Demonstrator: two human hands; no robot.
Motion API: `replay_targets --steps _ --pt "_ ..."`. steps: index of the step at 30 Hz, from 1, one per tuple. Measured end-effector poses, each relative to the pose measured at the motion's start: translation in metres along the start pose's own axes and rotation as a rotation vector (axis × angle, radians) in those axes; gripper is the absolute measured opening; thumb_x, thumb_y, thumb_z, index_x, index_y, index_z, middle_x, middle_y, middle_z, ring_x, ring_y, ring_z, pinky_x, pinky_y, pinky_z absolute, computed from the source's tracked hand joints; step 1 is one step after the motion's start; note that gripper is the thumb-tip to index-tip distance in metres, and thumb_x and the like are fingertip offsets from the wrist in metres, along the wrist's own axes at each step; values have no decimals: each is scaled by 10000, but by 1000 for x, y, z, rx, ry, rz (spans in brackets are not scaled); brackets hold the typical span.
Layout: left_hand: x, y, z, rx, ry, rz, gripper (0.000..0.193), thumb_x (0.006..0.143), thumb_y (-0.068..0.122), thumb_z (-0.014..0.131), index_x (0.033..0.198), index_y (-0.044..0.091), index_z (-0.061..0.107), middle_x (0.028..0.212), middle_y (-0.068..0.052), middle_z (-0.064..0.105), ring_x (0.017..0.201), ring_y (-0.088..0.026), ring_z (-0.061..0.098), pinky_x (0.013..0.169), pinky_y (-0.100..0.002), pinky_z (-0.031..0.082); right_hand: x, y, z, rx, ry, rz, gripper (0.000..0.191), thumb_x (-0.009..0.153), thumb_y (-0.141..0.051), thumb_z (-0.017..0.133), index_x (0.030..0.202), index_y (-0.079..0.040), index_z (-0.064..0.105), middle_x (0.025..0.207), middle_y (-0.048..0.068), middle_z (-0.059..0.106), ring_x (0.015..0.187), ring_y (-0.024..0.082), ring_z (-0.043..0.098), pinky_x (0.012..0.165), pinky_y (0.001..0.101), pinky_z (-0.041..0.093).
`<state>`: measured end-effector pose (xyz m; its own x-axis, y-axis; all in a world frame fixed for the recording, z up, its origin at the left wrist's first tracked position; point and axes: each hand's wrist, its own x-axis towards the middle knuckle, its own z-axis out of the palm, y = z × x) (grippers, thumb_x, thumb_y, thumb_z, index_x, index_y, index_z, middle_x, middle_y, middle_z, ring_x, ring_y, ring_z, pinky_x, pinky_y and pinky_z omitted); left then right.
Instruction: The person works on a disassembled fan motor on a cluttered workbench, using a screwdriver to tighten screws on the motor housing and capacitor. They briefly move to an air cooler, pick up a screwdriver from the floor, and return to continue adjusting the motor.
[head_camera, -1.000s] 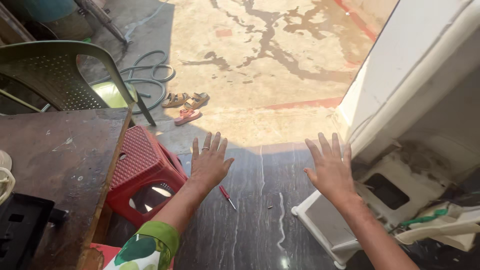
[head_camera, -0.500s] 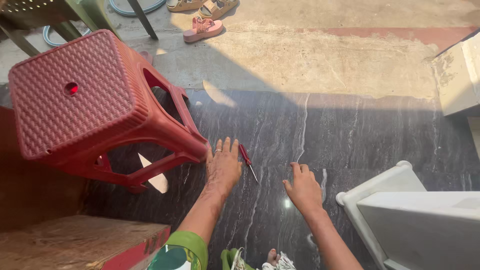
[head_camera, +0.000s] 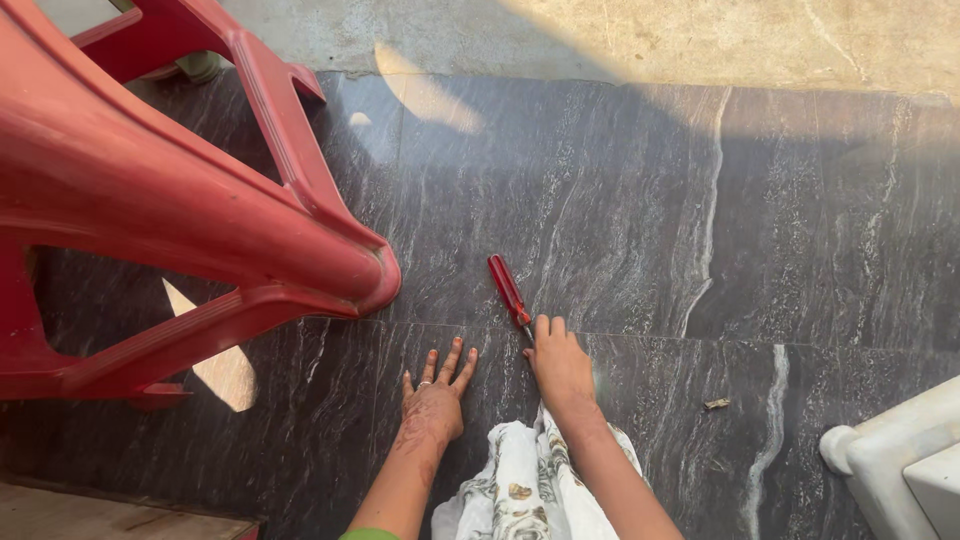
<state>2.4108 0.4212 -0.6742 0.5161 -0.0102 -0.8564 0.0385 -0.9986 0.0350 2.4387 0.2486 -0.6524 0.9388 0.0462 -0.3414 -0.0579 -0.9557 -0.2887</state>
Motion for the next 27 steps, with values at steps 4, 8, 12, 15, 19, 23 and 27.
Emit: replay_targets --steps 4,8,12,15,19,23,27 --pt "-3 0 -9 3 100 26 947 895 37 645 1607 410 143 1716 64 93 1534 -245 227 1249 -532 215 -2 -10 -11 26 5 -12 109 999 -154 551 1057 -63 535 1043 156 655 936 384 706 754 491 578" --pt "-67 18 -48 -280 427 117 746 961 171 637 1606 280 277 1624 -17 381 1429 -268 468 1184 -484 384 -24 1 -65 158 169 21 128 1015 -181 538 1000 -60 578 985 150 673 890 418 680 731 531 541" --pt "-179 38 -102 -334 758 308 805 880 142 646 1576 222 250 1592 -91 344 1410 -309 415 1099 -515 375 -87 0 -142 463 403 93 142 1008 -168 546 1054 -83 649 940 145 679 864 403 672 714 518 511" --pt "-258 64 -164 10 996 539 773 827 97 649 1527 239 355 1578 -148 359 1401 -364 396 1087 -549 320 -144 -1 -209 499 474 131 140 973 -170 581 1037 -82 669 933 126 695 861 381 675 717 500 499" --pt "-367 137 -242 335 1076 846 644 786 101 641 1391 287 520 1502 -37 480 1443 -327 411 1141 -609 274 -224 21 -315 439 771 86 193 854 -125 687 1046 -125 710 936 68 732 860 306 707 725 443 537" --pt "-521 230 -269 481 822 1080 360 899 260 661 1244 202 576 1213 -29 582 1313 -272 484 1149 -546 295 -369 51 -428 252 834 263 292 774 -194 763 1064 -184 731 936 -8 749 838 188 738 678 397 520" --pt "-709 322 -243 557 855 1511 322 971 341 643 1245 180 586 1092 -14 616 1101 -217 610 927 -425 469 -592 70 -552 16 960 427 203 876 -151 723 1070 -93 742 925 9 757 895 172 701 788 371 492"
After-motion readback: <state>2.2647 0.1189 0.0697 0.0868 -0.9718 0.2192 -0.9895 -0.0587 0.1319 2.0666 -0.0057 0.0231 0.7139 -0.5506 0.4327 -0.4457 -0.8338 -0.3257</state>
